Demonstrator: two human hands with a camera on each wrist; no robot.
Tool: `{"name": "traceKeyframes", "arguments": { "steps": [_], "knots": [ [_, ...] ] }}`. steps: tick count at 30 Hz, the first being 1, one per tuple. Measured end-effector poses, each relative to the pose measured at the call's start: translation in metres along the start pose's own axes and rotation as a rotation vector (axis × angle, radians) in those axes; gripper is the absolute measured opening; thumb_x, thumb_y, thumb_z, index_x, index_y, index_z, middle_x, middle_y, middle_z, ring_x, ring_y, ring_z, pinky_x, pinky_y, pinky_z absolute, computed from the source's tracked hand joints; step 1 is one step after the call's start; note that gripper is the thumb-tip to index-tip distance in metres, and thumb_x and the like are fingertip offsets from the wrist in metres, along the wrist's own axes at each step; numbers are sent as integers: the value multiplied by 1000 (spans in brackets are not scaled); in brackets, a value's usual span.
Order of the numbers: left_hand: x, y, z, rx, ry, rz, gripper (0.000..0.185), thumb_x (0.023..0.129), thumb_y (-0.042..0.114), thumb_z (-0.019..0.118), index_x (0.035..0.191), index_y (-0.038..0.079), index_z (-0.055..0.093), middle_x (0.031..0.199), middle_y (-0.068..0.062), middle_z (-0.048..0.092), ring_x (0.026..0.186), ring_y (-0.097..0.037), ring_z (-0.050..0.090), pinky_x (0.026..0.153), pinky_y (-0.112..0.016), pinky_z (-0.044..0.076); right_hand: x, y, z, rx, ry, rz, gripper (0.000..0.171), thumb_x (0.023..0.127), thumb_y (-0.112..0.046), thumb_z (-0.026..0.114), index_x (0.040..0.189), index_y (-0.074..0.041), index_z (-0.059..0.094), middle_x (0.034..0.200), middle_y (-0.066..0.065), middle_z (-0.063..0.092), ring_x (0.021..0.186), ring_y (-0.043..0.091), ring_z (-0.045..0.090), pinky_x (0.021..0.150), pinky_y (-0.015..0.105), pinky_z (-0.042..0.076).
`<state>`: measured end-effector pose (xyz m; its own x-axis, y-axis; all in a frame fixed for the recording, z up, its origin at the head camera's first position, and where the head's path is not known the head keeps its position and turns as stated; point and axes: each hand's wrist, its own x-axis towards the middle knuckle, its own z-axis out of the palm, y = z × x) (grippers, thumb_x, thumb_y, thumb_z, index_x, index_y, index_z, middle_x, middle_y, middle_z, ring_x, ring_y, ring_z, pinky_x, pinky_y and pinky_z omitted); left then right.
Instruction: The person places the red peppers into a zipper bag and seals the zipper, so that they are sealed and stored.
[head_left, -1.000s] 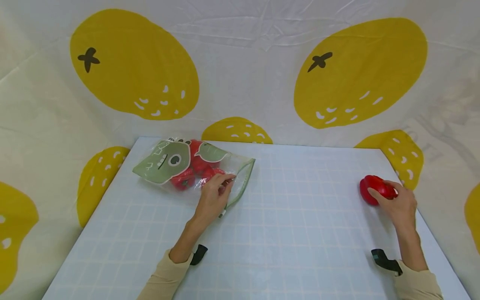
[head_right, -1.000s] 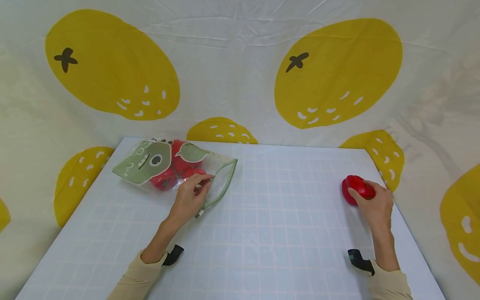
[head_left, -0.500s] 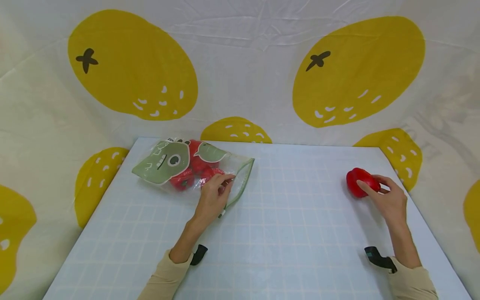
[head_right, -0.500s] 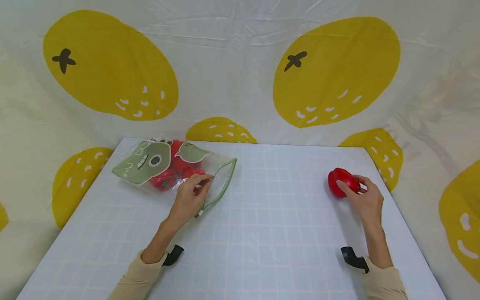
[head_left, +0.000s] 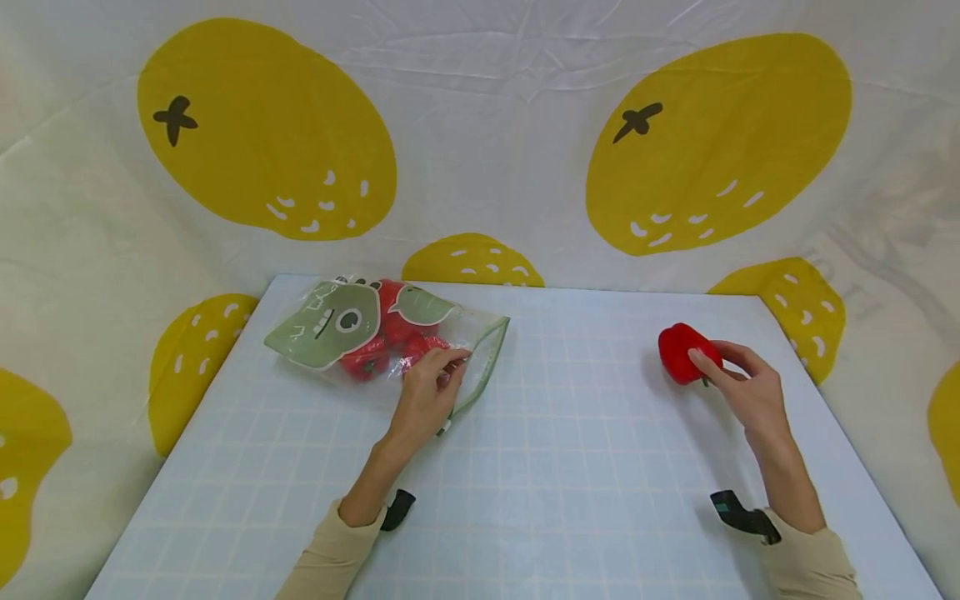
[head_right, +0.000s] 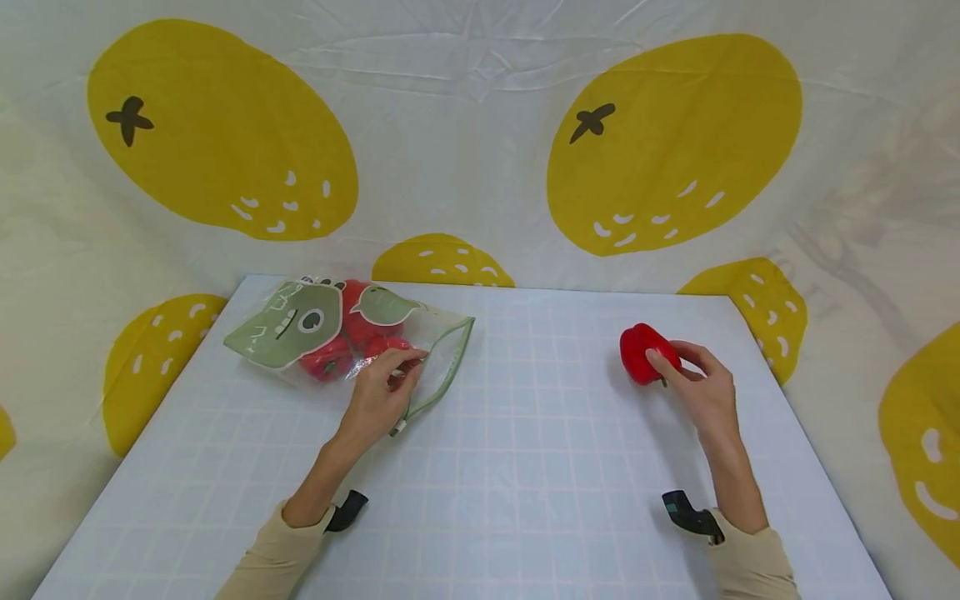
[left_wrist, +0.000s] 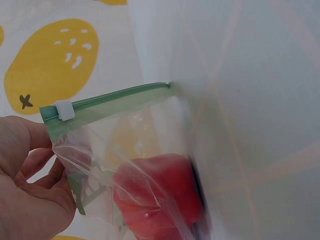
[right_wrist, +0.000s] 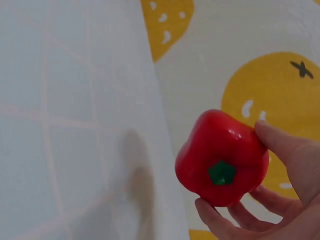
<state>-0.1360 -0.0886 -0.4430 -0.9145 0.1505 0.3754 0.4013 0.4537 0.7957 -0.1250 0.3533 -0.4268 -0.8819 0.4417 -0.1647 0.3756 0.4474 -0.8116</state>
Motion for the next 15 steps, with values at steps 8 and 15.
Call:
{"name": "traceKeyframes", "arguments": {
  "steps": [8,15],
  "knots": [
    [-1,0,0,-4,1,6,24,96,5,71,120,3,72,106,-10,69,89,-19,63,79,-24,58,-6,-17,14,87,-79,-29,92,84,-69,67,157,-19,41,161,14,36,142,33,36,98,27,51],
    [-1,-1,-1,-2,1,11,25,96,5,72,120,2,72,105,-9,69,89,-19,63,78,-23,57,-12,-28,33,165,-124,-71,90,86,-64,70,157,-17,41,161,12,37,141,31,39,100,32,49]
  ]
}}
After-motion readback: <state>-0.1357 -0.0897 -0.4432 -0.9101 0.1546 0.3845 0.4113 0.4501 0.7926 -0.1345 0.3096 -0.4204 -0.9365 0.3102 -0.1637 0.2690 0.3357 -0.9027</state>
